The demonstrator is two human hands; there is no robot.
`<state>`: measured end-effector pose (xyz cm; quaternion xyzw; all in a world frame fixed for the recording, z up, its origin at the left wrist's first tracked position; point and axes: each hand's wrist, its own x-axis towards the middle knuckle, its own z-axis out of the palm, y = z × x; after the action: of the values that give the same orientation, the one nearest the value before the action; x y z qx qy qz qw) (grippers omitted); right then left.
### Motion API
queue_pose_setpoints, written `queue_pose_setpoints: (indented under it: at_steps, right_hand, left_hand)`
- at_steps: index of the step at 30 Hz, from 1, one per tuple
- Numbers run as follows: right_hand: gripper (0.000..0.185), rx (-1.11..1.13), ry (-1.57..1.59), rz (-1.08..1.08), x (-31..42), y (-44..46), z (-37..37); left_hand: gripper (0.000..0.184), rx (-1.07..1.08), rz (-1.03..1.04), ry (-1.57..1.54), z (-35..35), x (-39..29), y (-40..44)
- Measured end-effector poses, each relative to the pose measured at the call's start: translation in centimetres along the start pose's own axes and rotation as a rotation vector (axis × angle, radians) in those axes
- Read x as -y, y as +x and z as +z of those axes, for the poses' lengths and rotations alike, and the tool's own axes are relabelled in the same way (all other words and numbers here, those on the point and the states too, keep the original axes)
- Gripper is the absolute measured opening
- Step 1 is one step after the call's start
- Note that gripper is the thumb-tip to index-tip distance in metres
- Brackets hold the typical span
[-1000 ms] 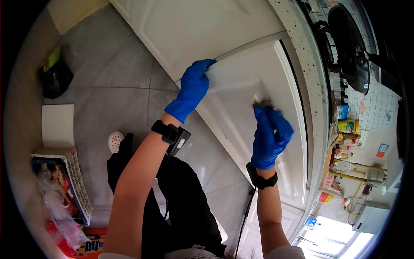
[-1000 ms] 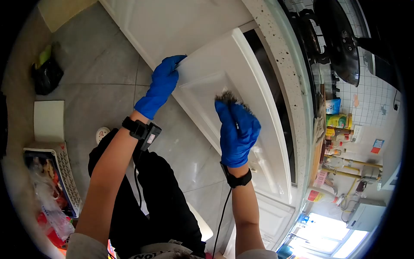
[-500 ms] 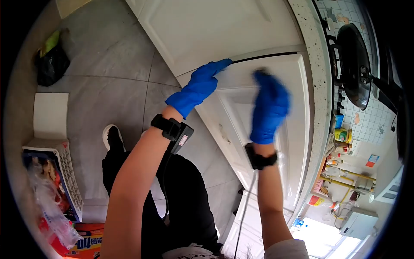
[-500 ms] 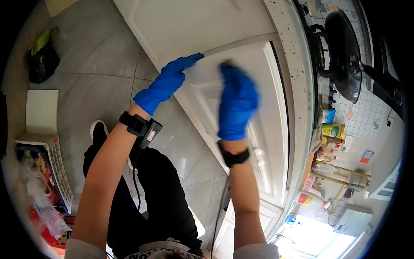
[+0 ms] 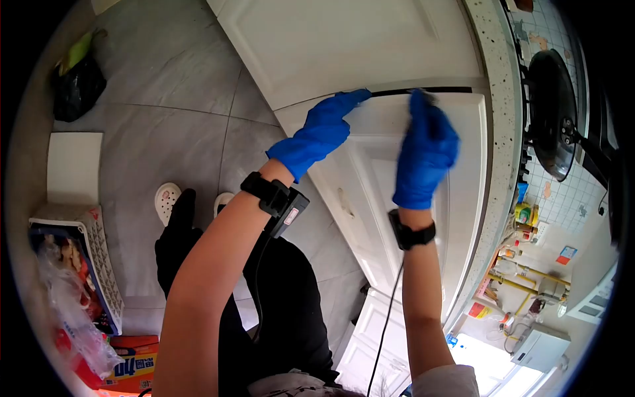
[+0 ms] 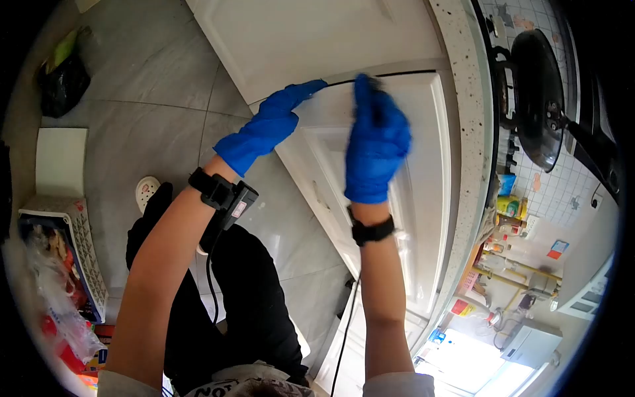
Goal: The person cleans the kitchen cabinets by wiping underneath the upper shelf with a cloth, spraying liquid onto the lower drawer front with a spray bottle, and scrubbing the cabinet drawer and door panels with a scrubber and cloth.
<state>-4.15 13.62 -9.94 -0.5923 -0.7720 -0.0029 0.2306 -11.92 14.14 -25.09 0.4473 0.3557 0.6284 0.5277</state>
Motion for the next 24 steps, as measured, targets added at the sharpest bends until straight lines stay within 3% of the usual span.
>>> queue_pose_setpoints:
  at_steps: [1,3,4,6,7,9,13,14,15,17,18,19,21,22,23,24]
  right_hand:
    - [0.024,-0.073,-0.191,-0.332,-1.6,-0.5,1.7]
    - [0.021,-0.12,-0.462,-0.625,-4.5,-1.8,4.8]
    - [0.021,-0.123,-0.469,-0.629,-4.1,-1.9,4.5]
    - [0.016,-0.052,-0.279,-0.332,-3.0,-2.0,4.0]
    - [0.015,-0.085,-0.167,-0.28,-3.0,-1.4,3.1]
    - [0.014,-0.115,-0.258,-0.277,-1.8,-0.5,0.6]
    - [0.027,-0.174,-0.5,-0.508,-3.6,-2.2,4.4]
    - [0.038,-0.043,-0.651,-0.591,-4.9,-2.9,5.1]
    - [0.034,-0.007,-0.589,-0.631,-4.2,-3.4,5.0]
    - [0.028,0.051,-0.205,-0.3,-3.4,-2.6,3.2]
    - [0.024,-0.035,0.017,-0.311,-2.9,-2.0,1.3]
    - [0.028,-0.07,-0.301,-0.541,-2.9,-1.1,-1.7]
    - [0.03,-0.117,-0.468,-0.407,-2.4,-1.5,-3.9]
    - [0.03,-0.089,-0.422,-0.452,-2.1,-1.7,-3.1]
    - [0.029,-0.061,-0.13,-0.432,-3.3,-1.9,-0.4]
    - [0.024,0.001,-0.206,-0.599,-3.9,-2.4,2.0]
  left_hand:
    - [0.07,0.01,0.0,0.002,0.0,0.2,-0.1]
    - [0.064,-0.066,-0.017,0.088,0.2,1.0,0.2]
    - [0.064,-0.036,-0.015,0.087,0.3,0.9,0.4]
    - [0.064,-0.038,0.043,0.071,0.3,0.5,0.3]
    - [0.065,-0.04,0.092,0.065,0.0,0.5,0.0]
    - [0.067,-0.032,0.038,0.073,0.0,-0.1,-0.3]
    - [0.071,-0.006,0.013,0.113,-0.2,-1.1,-0.6]
    - [0.071,0.003,0.022,0.113,-0.2,-0.6,-0.2]
    - [0.067,0.003,0.036,0.087,-0.1,0.1,0.0]
    - [0.063,-0.012,0.054,0.06,-0.2,0.7,0.3]
    - [0.067,-0.015,0.05,0.121,-0.1,0.2,-0.1]
    - [0.072,-0.017,0.038,0.179,0.0,-0.1,-0.5]
    - [0.074,-0.033,0.026,0.239,-0.2,-0.5,-0.6]
    - [0.074,-0.008,0.011,0.178,-0.4,-0.7,-0.7]
    - [0.074,0.021,-0.003,0.118,-0.5,-0.9,-0.9]
    - [0.072,0.03,-0.014,0.042,-0.7,-1.0,-0.8]
